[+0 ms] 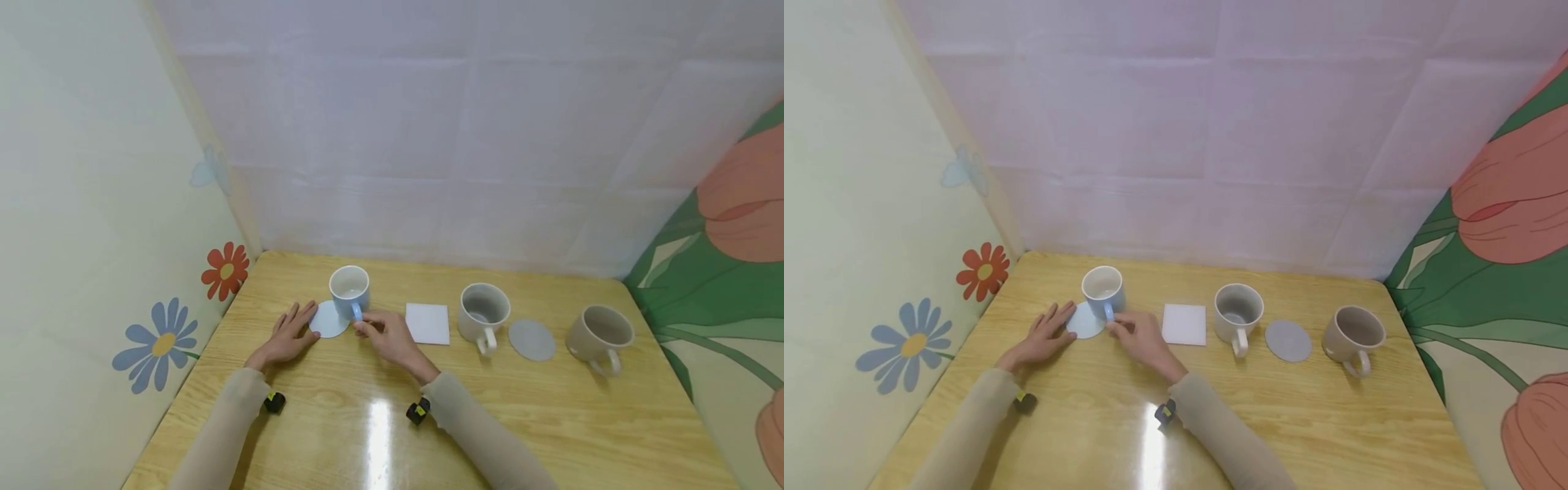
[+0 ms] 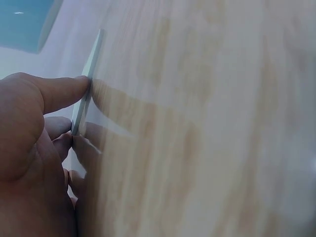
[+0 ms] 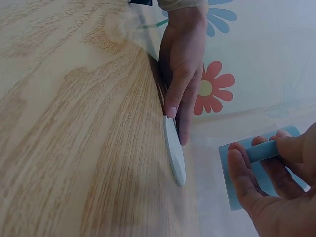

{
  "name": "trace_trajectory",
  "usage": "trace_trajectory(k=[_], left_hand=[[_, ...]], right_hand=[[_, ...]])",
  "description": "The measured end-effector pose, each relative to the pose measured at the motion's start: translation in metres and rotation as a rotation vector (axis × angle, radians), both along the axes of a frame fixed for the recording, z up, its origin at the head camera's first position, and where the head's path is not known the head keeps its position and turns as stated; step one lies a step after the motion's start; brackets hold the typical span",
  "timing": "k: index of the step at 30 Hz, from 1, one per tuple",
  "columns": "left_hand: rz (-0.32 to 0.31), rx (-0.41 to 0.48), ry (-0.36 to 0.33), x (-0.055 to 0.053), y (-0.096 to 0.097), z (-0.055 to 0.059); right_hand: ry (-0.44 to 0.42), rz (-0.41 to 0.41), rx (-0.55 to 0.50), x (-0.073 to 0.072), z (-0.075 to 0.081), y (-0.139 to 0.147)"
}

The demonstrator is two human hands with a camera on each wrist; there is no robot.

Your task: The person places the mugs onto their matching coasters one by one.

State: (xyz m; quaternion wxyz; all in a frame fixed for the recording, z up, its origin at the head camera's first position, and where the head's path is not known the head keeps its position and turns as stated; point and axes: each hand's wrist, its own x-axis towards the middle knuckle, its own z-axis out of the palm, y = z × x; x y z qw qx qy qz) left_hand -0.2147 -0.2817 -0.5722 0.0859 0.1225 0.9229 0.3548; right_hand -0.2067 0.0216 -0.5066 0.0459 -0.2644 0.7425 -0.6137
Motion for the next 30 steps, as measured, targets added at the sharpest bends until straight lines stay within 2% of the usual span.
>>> trace_trajectory(k=[7,13,18,24,30], left_hand=[[0.001,-0.023,0.010,-0.001,0.001,-0.001],[0.001,-0.022,0.011,0.001,0.002,0.002],[0.002,-0.026,0.020,0.000,0.005,0.000],[-0.022,-0.005,0.026,-0.001,0.010,0.000],[-0.001,0.024,0.039,0.003,0.004,0.001]], right_hand=[[0.019,0.002,-0.028,-0.002,-0.004,-0.004],[0.036,0.004,0.009,-0.005,-0.007,-0.007],[0.037,0.019,0.031,-0.007,-0.008,-0.006],[0.029,0.013,0.036,-0.007,-0.010,-0.007],[0.013,0.060,0.027,-0.012,-0.013,-0.017]])
